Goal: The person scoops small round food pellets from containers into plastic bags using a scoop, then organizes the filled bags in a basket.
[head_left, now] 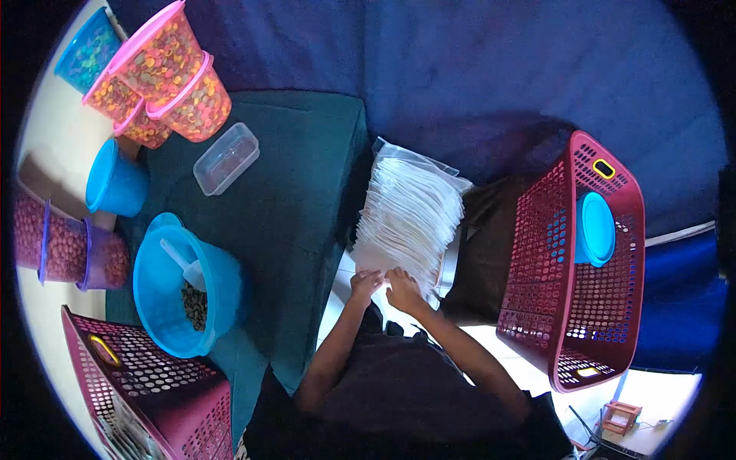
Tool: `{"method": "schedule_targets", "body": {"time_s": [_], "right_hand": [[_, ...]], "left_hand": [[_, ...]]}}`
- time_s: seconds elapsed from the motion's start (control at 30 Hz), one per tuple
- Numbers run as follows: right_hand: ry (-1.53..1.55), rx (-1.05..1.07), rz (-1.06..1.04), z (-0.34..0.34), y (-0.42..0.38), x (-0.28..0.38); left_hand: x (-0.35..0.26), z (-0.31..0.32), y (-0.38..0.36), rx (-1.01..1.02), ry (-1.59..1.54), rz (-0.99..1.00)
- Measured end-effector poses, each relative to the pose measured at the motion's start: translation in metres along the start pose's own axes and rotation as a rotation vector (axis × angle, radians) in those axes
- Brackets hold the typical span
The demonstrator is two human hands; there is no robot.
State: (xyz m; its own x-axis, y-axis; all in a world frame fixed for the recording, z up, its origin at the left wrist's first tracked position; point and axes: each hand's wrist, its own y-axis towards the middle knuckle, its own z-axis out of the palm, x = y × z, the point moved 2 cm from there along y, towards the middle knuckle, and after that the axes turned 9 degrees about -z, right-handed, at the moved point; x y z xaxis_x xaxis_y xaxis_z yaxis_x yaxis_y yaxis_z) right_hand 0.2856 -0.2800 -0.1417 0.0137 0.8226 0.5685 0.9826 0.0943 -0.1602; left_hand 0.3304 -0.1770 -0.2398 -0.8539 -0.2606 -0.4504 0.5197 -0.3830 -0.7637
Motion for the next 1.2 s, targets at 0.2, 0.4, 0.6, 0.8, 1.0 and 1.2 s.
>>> {"method": "schedule_targets", "body": {"time_s": [0.2, 0.4, 0.6, 0.8, 1.0, 1.2], "right_hand": [[-0.202, -0.020, -0.039, 0.010, -0.001, -0.002], [-0.045, -0.131, -0.040, -0.008, -0.009, -0.005], [0.372, -0.553, -0.054, -0.058, -0.043, -0.016], [1.197, -0.402, 0.031, -0.106, -0.089, 0.007], [1.342, -0.150, 0.027, -0.084, -0.129, 0.045], [1.353, -0.006, -0.010, -0.054, -0.151, 0.062]], "left_hand": [[-0.014, 0.010, -0.021, -0.158, 0.057, -0.022], [-0.032, 0.027, -0.081, -0.056, 0.274, 0.066], [-0.037, 0.017, -0.116, -0.039, 0.096, 0.152], [-0.050, 0.047, -0.164, 0.075, 0.238, 0.234], [-0.047, 0.105, -0.236, 0.973, 0.054, 0.321], [-0.025, 0.104, -0.263, 0.998, 0.037, 0.389]]}}
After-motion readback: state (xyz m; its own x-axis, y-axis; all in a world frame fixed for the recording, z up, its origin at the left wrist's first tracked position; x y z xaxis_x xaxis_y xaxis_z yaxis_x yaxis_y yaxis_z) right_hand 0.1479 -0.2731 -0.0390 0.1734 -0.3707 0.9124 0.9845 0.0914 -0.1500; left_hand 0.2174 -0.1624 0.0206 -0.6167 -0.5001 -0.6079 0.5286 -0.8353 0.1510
